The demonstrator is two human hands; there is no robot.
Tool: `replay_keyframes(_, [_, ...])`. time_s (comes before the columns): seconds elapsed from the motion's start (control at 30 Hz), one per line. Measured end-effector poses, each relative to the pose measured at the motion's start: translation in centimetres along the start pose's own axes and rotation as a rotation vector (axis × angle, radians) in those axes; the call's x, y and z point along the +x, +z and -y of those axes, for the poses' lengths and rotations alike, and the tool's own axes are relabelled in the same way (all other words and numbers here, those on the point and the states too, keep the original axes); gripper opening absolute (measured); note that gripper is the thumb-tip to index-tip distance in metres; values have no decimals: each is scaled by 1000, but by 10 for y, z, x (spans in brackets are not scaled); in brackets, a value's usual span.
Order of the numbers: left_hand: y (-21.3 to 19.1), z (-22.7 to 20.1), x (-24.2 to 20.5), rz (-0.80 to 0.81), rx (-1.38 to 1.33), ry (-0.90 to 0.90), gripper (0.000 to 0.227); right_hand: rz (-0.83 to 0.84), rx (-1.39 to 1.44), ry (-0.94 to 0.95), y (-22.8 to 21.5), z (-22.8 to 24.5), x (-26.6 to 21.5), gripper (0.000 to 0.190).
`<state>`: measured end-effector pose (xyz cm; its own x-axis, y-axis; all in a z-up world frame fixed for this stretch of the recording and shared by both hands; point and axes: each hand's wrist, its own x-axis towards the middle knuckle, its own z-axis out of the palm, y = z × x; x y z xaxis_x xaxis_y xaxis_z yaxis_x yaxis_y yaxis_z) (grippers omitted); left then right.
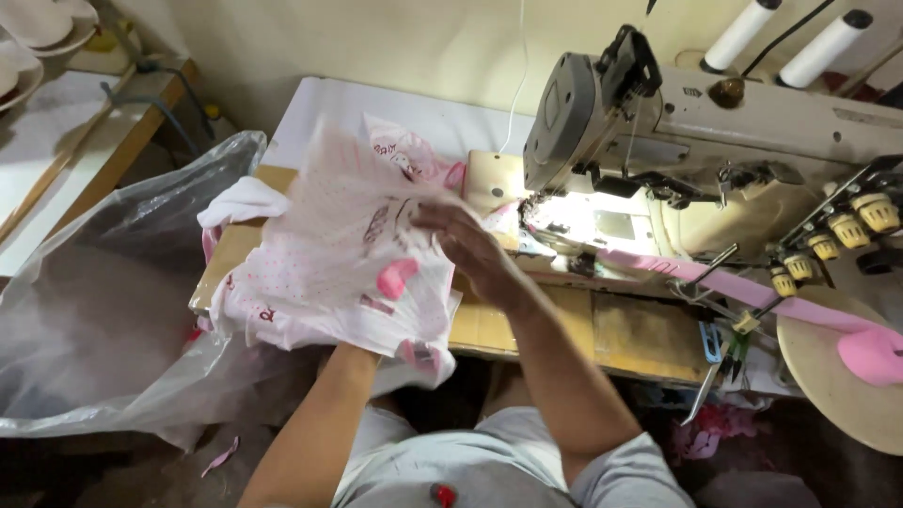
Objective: Handling, unfolding, and stacking small fabric garments at a sewing workstation.
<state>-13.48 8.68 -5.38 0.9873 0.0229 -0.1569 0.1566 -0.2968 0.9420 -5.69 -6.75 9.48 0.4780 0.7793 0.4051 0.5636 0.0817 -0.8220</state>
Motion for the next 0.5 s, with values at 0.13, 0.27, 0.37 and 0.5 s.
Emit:
replay_keyframes(0.13, [-14, -39, -37, -103, -72, -184, 75, -452, 44, 93, 51, -50, -45, 17])
replay_keyframes(0.27, [-24, -80, -71, -188, -127, -363, 86, -298, -219, 138, 88, -60, -97, 26])
replay_keyframes(0.37, [-21, -96, -81, -236, -167, -490, 94, -241, -295, 166, 83, -56, -104, 55])
replay_keyframes(0.5, [13, 0, 35, -39, -252, -497, 74, -344, -360, 252, 71, -105, -117, 43])
